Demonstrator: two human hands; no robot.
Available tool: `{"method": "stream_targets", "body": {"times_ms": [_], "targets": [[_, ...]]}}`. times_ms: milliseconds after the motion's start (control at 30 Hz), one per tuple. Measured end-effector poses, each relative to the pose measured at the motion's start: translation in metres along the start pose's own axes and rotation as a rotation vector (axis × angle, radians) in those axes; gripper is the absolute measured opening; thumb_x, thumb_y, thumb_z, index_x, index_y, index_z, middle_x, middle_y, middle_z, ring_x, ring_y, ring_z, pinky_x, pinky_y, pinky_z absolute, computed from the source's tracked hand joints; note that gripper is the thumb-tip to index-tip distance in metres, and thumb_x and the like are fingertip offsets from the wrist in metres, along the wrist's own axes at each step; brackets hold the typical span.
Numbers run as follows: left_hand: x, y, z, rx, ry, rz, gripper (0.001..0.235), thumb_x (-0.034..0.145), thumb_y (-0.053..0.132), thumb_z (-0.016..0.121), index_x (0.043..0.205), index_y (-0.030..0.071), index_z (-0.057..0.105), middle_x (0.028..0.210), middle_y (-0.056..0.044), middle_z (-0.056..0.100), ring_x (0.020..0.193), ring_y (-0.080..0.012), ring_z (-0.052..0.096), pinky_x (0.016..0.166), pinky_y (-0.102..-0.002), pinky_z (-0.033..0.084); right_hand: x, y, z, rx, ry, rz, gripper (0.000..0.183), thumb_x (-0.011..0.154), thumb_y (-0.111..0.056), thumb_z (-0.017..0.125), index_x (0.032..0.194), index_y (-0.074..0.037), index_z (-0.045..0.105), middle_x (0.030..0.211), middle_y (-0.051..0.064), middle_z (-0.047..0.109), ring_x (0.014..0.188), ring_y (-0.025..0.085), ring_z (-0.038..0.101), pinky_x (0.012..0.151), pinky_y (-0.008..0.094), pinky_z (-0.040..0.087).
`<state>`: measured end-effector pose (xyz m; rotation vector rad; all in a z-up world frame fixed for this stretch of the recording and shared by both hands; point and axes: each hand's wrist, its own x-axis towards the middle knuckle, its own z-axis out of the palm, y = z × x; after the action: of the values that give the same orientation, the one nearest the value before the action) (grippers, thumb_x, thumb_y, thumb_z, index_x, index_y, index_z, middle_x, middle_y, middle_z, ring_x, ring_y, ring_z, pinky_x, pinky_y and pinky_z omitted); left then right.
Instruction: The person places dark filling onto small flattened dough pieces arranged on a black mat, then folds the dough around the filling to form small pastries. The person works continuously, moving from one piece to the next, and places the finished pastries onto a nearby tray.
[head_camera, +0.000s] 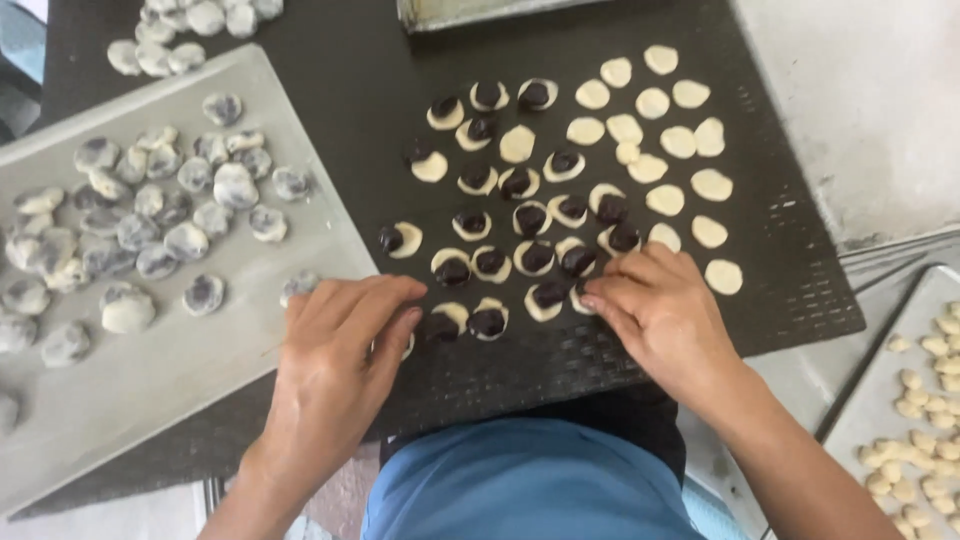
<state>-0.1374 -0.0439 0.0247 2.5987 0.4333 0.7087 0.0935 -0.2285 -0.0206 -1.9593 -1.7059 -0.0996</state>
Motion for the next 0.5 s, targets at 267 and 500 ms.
{"method": "stream_targets", "body": {"times_ms": [267,500], "targets": [[0.159,-0.069,0.061,-0.004,-0.193,0.045,0.03,0.089,0.011,0.064,0.119,0.009,0.06,0.107,-0.009,0.071,0.092,-0.0278,0.062,0.075,-0.044,0.048,-0.015,0.039,-0.041,-0.047,0.132,0.285,0.021,0.09,-0.011,0.069,0.111,-0.006,0.071,0.105,0.008,0.068,0.094,0.021,0.061,0.087,0.031,0.049],[0.364,-0.249,0.19,0.206,-0.051,0.154,0.044,0.089,0.017,0.061,0.129,0.0,0.058,0.117,-0.023,0.066,0.097,-0.0504,0.059,0.083,-0.058,0.042,-0.073,0.088,-0.013,-0.376,0.303,0.468,0.039,0.093,-0.015,0.07,0.127,0.004,0.068,0.123,0.022,0.062,0.105,0.037,0.06,0.102,0.043,0.047]]}}
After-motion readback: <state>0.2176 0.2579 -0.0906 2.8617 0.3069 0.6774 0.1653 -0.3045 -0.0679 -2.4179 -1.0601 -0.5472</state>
